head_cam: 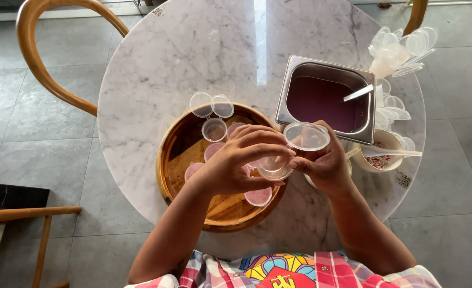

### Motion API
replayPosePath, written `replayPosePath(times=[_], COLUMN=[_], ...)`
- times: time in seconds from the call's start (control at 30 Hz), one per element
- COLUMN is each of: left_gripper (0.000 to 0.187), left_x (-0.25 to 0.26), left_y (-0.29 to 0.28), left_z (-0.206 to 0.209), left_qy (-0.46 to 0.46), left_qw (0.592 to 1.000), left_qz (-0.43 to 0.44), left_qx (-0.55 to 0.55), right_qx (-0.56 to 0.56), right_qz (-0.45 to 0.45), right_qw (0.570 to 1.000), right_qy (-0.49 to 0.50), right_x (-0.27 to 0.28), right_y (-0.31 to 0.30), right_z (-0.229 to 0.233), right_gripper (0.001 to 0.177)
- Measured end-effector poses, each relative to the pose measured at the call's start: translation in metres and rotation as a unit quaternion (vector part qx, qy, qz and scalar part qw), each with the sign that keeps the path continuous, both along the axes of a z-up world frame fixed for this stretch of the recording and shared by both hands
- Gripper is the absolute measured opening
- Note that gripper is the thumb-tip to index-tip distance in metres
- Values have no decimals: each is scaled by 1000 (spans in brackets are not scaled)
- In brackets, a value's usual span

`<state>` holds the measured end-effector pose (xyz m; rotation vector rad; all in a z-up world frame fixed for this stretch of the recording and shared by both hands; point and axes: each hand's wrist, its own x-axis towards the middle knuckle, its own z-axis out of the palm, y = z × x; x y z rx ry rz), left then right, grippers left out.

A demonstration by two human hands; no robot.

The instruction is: Filling small plastic dessert cups with a purple liquid using a spoon from a metal container.

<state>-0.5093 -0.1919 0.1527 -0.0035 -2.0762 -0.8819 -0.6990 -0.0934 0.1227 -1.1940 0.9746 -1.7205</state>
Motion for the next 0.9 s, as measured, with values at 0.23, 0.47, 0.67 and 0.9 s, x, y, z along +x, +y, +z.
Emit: replayPosePath(times=[0.23,0.47,0.67,0.9], left_gripper=[48,46,47,57], left_x=[1,4,2,9], left_y=[0,2,2,-6], left_z=[-2,3,4,16], left_qy=[-8,-21,-11,-48], left_qw=[1000,1000,997,994], left_qz=[-3,-15,-51,94], left_qx=[-2,14,57,24], right_qx=[-6,2,-15,52], right_qz=[-1,-14,-8,-101], right_qw=[1000,1000,998,949], right_qy=[9,24,58,293], right_x=[-9,-22,-21,-56], right_y=[-1,-1,0,45], right_z=[-19,-42,-22,76], right_gripper=[54,59,57,23])
